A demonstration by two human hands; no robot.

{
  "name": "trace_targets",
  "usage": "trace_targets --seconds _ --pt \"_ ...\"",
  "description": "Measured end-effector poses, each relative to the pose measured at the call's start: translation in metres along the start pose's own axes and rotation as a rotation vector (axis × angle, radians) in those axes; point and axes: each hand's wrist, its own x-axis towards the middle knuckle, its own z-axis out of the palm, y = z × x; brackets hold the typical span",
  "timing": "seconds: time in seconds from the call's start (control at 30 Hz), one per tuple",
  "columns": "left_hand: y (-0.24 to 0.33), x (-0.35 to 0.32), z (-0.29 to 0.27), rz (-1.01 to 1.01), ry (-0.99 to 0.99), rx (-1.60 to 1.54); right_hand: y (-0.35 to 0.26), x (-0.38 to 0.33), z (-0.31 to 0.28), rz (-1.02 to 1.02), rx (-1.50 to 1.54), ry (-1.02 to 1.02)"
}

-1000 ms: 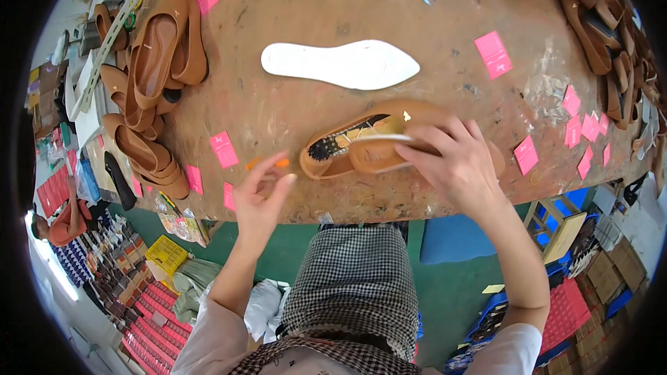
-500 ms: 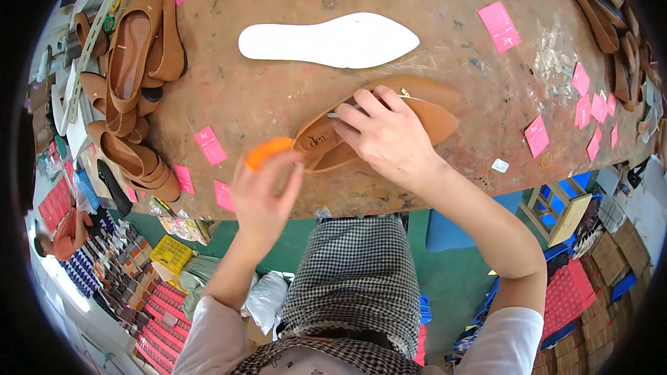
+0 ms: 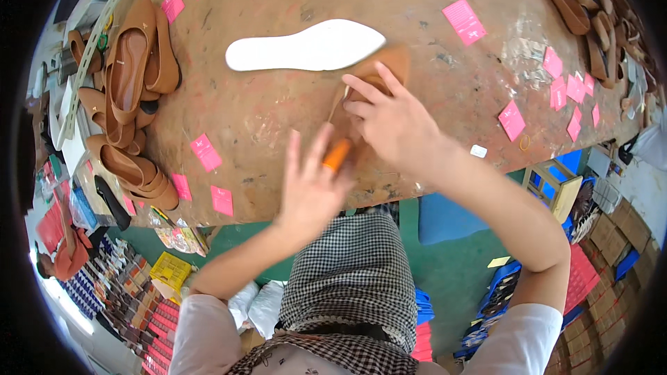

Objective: The person inserts white insoles into brown slip-on shoes using an orange tool to press them into place. They handle multiple shoes one at a time, placing finished pairs on the table.

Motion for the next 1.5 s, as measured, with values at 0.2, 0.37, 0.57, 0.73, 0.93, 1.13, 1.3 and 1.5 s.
trace_targets --seconds 0.2,0.37,0.57,0.73,0.93,1.13,1.3,1.5 --pt "0.059 0.039 0.039 -0.255 0.032 -0.162 0.023 0.007 -0.03 0.364 0.173 0.442" --pt "0.06 0.028 0.065 -0.169 0.026 -0.107 -0.119 -0.039 0.004 0.586 0.171 0.196" --pt "0.058 0.039 0.069 -0.216 -0.048 -0.173 -0.065 0.022 0.036 0.815 0.381 0.309" --pt "0.052 0.04 0.061 -0.227 -0.031 -0.129 -0.089 0.024 0.039 0.819 0.345 0.493" --pt "0.053 0.045 0.053 -0.223 0.006 -0.121 -0.034 0.048 -0.001 0.93 0.65 0.01" --pt "0.053 0.052 0.051 -0.203 0.081 -0.277 -0.024 0.05 0.032 0.905 0.468 0.255" --pt "-0.006 0.02 0.041 0.043 0.13 -0.218 -0.073 0.008 0.023 0.664 0.422 0.384" --pt "-0.095 -0.002 0.024 0.083 0.14 -0.508 -0.03 -0.022 0.021 0.057 0.103 0.137"
